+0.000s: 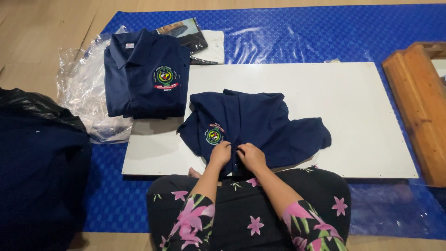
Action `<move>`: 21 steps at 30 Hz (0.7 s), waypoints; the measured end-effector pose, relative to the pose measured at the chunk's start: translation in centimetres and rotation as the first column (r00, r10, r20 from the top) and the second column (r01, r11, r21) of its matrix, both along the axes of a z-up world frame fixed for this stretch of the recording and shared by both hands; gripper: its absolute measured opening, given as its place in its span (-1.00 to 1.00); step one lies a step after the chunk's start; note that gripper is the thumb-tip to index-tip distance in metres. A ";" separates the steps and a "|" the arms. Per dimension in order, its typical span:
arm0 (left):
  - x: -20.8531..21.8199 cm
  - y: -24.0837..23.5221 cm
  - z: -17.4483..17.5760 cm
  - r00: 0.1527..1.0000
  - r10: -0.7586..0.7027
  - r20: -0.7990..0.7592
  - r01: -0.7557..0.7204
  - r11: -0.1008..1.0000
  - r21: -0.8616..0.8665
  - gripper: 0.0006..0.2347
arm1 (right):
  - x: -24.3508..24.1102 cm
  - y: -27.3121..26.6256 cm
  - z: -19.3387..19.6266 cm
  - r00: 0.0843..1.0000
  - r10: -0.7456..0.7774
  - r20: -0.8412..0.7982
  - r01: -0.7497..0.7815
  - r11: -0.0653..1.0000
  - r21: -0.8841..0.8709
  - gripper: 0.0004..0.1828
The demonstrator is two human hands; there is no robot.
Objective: The person folds a navy blue polo shirt on a white board placed on a blue mat. They fold the sides inward, fold the bottom up, and then fold the shirt in half to create a neat stack.
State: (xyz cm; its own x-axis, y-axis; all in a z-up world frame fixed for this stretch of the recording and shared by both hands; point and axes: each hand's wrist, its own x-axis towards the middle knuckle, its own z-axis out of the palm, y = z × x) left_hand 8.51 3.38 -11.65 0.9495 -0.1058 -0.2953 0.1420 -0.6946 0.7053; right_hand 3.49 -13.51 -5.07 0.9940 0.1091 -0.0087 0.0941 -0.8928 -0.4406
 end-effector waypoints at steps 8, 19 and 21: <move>-0.9 0.8 2.8 0.970 0.150 -0.190 -0.196 0.947 -0.255 -0.54 | -0.4 1.4 1.7 0.998 -0.019 -0.055 0.012 0.992 -0.125 -0.81; -3.0 -0.3 9.9 0.980 -0.017 0.197 -0.062 0.919 0.389 -0.86 | 1.1 1.9 -0.9 0.997 -0.066 -0.048 0.061 0.993 -0.099 -0.76; -3.2 -0.3 10.1 0.993 0.065 0.098 -0.088 0.963 0.254 -0.81 | 1.1 1.8 -1.2 0.996 -0.080 -0.038 0.077 0.993 -0.084 -0.75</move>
State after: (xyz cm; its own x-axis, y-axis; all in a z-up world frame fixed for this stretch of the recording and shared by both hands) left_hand 5.30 3.05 -1.55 0.9752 0.0372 -0.2181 0.1476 -0.8437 0.5161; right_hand 4.62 -11.72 -6.25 0.9981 0.0279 -0.0558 0.0054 -0.9301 -0.3673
